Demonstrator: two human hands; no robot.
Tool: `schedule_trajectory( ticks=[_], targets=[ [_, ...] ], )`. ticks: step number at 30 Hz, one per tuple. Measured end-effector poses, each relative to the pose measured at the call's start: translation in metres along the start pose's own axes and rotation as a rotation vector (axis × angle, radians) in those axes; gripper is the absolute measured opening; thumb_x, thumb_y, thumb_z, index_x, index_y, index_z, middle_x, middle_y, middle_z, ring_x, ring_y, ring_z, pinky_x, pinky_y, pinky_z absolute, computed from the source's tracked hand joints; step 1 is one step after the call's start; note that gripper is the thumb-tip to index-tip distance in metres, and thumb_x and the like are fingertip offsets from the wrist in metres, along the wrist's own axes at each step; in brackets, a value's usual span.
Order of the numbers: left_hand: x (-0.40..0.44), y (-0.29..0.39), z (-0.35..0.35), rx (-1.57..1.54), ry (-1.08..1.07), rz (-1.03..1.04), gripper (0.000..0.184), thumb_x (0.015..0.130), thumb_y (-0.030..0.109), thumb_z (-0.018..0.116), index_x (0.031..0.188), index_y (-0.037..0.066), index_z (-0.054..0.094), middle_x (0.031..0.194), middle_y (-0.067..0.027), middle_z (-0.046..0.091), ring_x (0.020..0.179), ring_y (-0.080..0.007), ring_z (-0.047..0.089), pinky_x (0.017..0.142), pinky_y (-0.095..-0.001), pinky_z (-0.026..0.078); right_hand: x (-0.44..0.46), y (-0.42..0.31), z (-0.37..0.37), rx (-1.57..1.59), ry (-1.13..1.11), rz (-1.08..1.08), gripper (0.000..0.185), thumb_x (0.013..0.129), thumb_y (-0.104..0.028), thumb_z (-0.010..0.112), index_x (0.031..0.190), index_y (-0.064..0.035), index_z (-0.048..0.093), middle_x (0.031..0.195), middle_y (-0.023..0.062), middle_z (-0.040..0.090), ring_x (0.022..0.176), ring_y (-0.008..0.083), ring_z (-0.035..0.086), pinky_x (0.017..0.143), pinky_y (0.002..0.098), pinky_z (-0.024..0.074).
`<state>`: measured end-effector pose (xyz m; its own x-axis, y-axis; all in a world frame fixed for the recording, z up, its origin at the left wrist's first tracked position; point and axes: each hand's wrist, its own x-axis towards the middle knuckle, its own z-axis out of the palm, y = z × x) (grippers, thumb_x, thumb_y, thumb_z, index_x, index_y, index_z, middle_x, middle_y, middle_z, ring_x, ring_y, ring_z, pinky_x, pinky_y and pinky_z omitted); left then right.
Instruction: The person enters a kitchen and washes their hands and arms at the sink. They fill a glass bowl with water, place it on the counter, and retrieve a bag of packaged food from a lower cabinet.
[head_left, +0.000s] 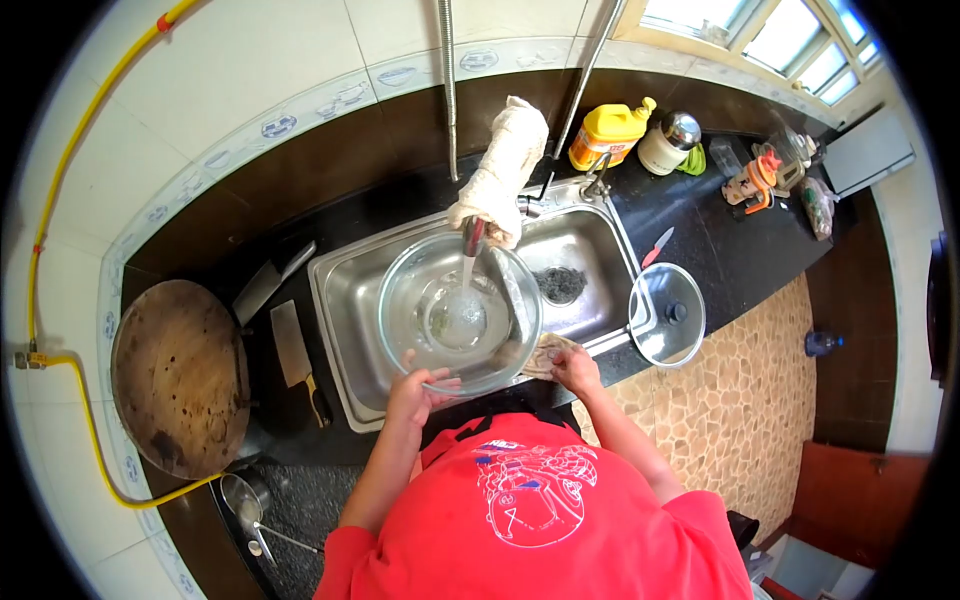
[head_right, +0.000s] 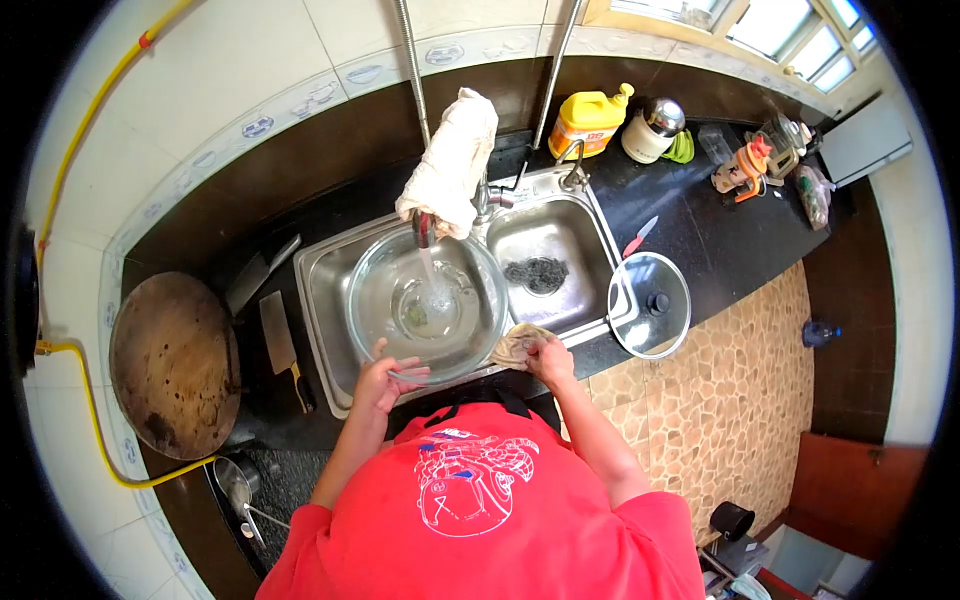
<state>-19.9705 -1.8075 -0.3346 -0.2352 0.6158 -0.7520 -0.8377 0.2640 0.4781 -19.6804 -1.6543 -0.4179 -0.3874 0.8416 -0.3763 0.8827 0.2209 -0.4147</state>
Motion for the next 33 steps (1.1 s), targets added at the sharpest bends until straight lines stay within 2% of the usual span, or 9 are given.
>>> schedule_trajectory(
  ticks=[14, 24, 27, 29, 33],
  targets=[
    [-0.004, -0.002, -0.001, 0.033, -0.014, -0.038, 0.08, 0.073, 0.0, 0.044, 0.139, 0.017, 0.003, 0.111, -0.0384, 0.048, 0.092, -0.0536, 0.056, 0.071, -0.0551, 0.053, -0.004, 0.005, 0.004, 0.038, 0.048, -0.001, 0.023, 0.065, -0.023, 0.071, 0.083, -0.0118, 0.063, 0.095, 0.0123, 0.057, 0.092, 0.0306, 0.057, 0.078, 0.0394, 0.0478],
    [-0.002, -0.008, -0.004, 0.01, -0.036, -0.05, 0.082, 0.073, 0.0, 0.045, 0.14, 0.017, 0.0, 0.111, -0.0382, 0.047, 0.094, -0.055, 0.054, 0.075, -0.0581, 0.05, -0.007, 0.003, 0.003, 0.077, 0.061, 0.013, 0.021, 0.065, -0.021, 0.07, 0.083, -0.0109, 0.064, 0.097, 0.0125, 0.056, 0.094, 0.0305, 0.056, 0.079, 0.0402, 0.0474],
    [-0.002, -0.01, -0.003, 0.015, -0.027, -0.048, 0.082, 0.073, 0.001, 0.045, 0.14, 0.017, 0.0, 0.111, -0.0383, 0.047, 0.093, -0.0551, 0.054, 0.076, -0.0586, 0.05, -0.006, 0.006, 0.001, 0.066, 0.072, 0.001, 0.025, 0.067, -0.023, 0.068, 0.089, -0.0119, 0.066, 0.096, 0.0136, 0.06, 0.092, 0.0311, 0.058, 0.079, 0.0383, 0.0481],
    [-0.002, -0.012, -0.003, 0.014, -0.018, -0.051, 0.082, 0.073, 0.001, 0.045, 0.14, 0.017, 0.0, 0.111, -0.0384, 0.047, 0.093, -0.0551, 0.054, 0.076, -0.0589, 0.05, 0.0, 0.01, -0.004, 0.128, -0.128, 0.084, 0.029, 0.07, -0.025, 0.065, 0.097, -0.0134, 0.067, 0.094, 0.0141, 0.064, 0.088, 0.0308, 0.061, 0.079, 0.0365, 0.0487],
    [0.013, -0.014, -0.006, 0.026, -0.043, -0.051, 0.085, 0.071, -0.001, 0.044, 0.141, 0.018, -0.001, 0.112, -0.0378, 0.047, 0.094, -0.0547, 0.054, 0.077, -0.0595, 0.049, -0.008, 0.0, -0.018, 0.177, -0.147, 0.058, 0.035, 0.076, -0.029, 0.063, 0.106, -0.0104, 0.064, 0.094, 0.0146, 0.066, 0.085, 0.0285, 0.064, 0.079, 0.0354, 0.0488]
  ],
)
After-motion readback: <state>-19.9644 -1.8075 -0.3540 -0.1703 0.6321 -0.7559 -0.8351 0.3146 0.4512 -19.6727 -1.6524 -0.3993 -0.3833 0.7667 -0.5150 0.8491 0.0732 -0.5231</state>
